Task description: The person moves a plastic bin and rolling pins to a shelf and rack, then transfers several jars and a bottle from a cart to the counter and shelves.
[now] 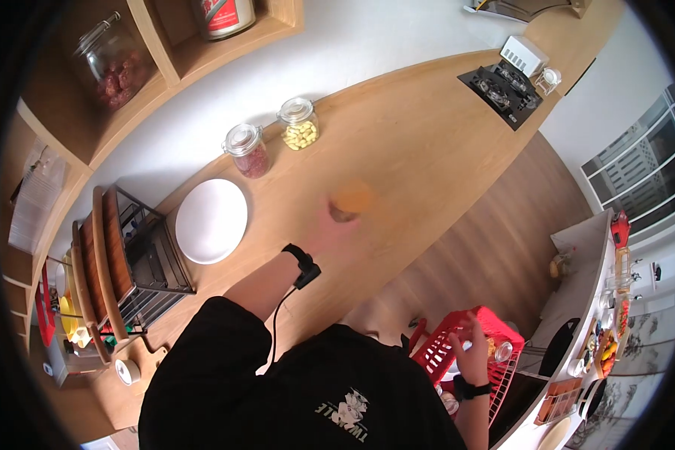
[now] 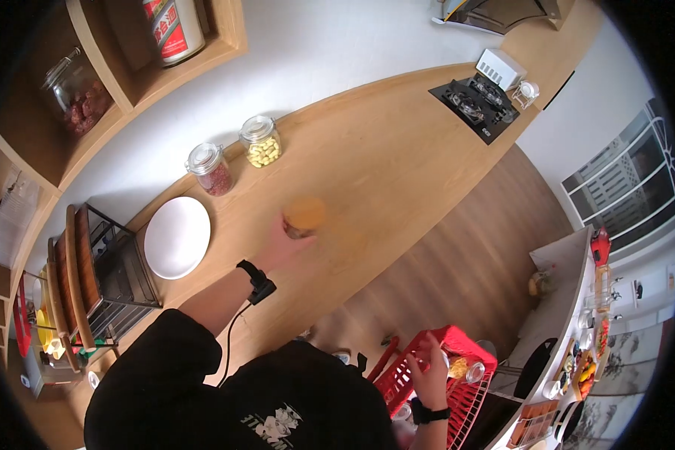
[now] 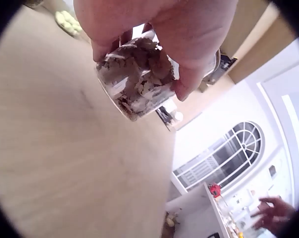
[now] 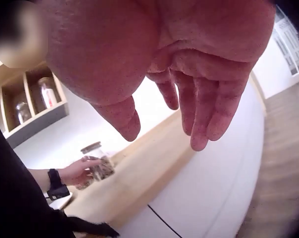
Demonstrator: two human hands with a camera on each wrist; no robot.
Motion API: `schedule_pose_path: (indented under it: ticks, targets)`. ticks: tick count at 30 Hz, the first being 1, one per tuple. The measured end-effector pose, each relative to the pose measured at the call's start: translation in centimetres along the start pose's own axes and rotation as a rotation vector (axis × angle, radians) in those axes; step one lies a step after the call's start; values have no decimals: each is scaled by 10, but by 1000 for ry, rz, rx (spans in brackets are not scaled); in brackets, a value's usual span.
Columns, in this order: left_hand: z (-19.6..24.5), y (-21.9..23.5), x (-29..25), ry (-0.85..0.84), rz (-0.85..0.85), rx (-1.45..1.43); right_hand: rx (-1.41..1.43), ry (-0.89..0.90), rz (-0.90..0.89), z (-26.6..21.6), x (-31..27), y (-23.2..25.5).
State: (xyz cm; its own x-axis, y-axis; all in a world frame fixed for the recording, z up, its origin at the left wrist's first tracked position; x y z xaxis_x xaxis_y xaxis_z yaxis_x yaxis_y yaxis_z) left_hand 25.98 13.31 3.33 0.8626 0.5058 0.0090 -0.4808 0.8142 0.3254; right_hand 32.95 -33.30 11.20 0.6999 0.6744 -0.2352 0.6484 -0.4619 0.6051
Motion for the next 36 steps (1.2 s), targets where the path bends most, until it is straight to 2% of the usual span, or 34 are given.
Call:
schedule_pose_path:
  ticks: [2,4,6,8,9,10,12,15,17,19,21,22,24,26,27,28,29,30,32,33,34,36]
  targets:
    - [-18,14,13,-41,63,-113,31,-118,-3,39,-20,-11]
    - [-29,24,24,59,131,-39,49,-230,57,99,-46,-28]
    - [-35,28,37,62,163,4,19,-328,84,139,-75,-41]
    - [-32,31,48,61,197,51,131,-390,124,168,-103,-52]
    - [-24,34,52,54,205,64,143,-403,145,205,-121,-60]
    - [-18,36,58,44,215,78,103,-390,176,208,-131,-63]
    - [-19,37,72,61,206,84,139,-413,186,246,-158,-73]
    - [-29,38,101,49,180,57,223,-526,137,248,-180,-75]
    - [-41,34,126,16,155,18,254,-525,139,240,-189,-78]
    - [-49,35,152,-20,219,-99,287,-522,143,231,-197,-83]
    - [-51,39,178,-62,265,-74,70,-493,141,219,-204,-83]
    - [-45,43,189,-105,320,-46,74,-502,145,226,-211,-87]
    - [-41,47,209,-79,308,-12,318,-653,171,246,-240,-99]
    - [-45,54,229,68,441,191,226,-614,143,244,-251,-100]
    - [-59,55,247,71,418,193,120,-634,129,242,-260,-100]
    - [-70,62,263,60,471,169,15,-655,116,237,-270,-104]
    - [-81,64,276,49,521,141,265,-786,185,234,-280,-110]
    - [-73,68,278,90,526,124,271,-810,199,229,-287,-113]
    - [-92,77,302,144,596,194,63,-697,214,213,-293,-114]
    - [-91,81,306,154,600,223,111,-763,201,211,-298,-118]
    - [-94,84,312,110,583,156,119,-783,213,205,-301,-121]
    - [-96,89,319,128,570,185,98,-815,203,195,-304,-126]
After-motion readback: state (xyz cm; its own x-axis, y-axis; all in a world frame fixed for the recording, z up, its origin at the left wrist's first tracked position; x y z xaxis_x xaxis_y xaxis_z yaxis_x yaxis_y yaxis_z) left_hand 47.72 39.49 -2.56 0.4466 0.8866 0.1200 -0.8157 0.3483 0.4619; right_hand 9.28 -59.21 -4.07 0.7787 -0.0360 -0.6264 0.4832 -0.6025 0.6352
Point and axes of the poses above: each hand's wrist, its own x-axis towards the middle knuckle, its own y-axis out of the back of the hand, z = x × y, the point moved 5 cm from there along x, towards the middle knuckle, and after that the axes turned 13 degrees about -z, right-handed, at the moved point
